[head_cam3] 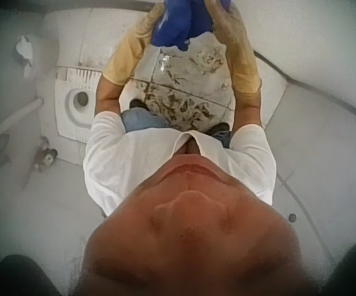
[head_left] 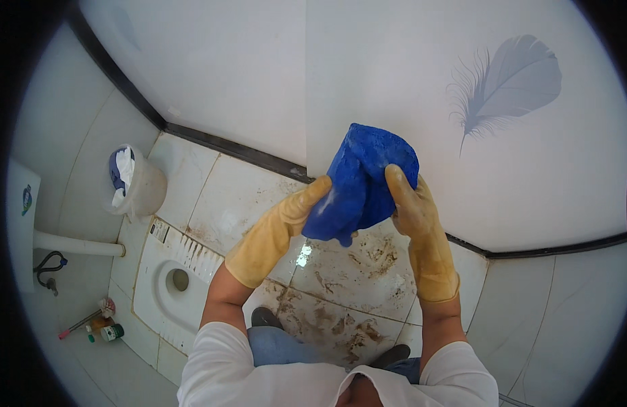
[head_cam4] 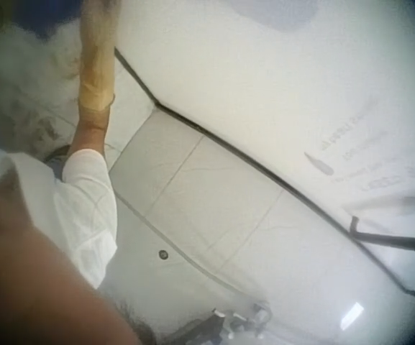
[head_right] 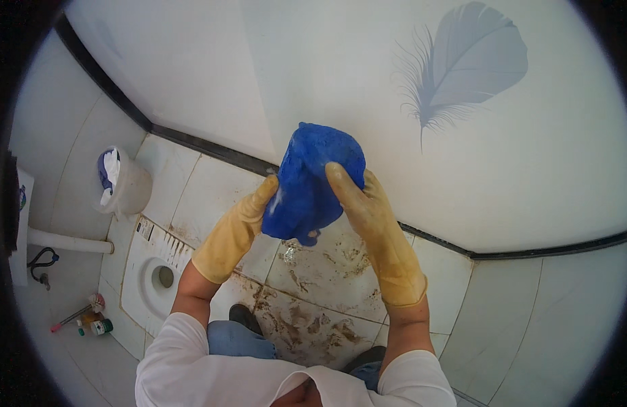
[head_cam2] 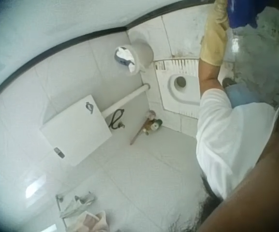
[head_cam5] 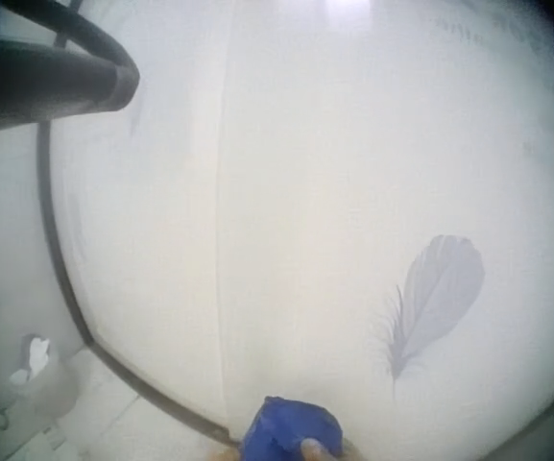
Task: Cleaning the walls and fixtures of a bathroom/shower area using a cloth.
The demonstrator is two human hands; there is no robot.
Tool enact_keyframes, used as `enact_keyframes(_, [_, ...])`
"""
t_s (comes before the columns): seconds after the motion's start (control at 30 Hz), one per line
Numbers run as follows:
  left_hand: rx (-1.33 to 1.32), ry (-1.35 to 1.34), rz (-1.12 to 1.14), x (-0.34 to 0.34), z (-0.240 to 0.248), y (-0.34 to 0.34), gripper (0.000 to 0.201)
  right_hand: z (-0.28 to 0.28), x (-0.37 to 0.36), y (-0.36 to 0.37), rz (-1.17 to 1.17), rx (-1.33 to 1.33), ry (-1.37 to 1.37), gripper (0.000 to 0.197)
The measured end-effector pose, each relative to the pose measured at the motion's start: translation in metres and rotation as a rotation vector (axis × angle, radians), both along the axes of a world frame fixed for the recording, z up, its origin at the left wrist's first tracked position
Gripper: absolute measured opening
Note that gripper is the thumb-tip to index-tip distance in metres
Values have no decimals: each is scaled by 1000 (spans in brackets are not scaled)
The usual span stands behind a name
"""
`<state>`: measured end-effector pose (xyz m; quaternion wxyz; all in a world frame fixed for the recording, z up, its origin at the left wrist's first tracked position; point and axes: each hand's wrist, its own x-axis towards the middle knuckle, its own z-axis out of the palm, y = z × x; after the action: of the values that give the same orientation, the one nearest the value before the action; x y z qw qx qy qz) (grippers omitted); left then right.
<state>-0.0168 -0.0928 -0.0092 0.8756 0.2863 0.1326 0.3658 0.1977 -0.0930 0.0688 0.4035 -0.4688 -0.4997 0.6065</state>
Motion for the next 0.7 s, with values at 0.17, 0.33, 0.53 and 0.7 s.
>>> enact_keyframes(0.17, [69, 211, 50, -2, 4, 2, 75, 10, 15, -2, -5, 65, -44, 30])
enact_keyframes(0.33, [40, 34, 258, -11, 13, 9, 68, -11, 48, 10, 79, 749, -473, 28])
enact_keyframes(0.53, [-51, -114, 248, -2, 5, -3, 87, -20, 14, 10, 10, -116, 649, 38])
enact_keyframes(0.7, [-153, -168, 63, 2, -16, -13, 96, -4, 1, 2, 41, -173, 715, 51])
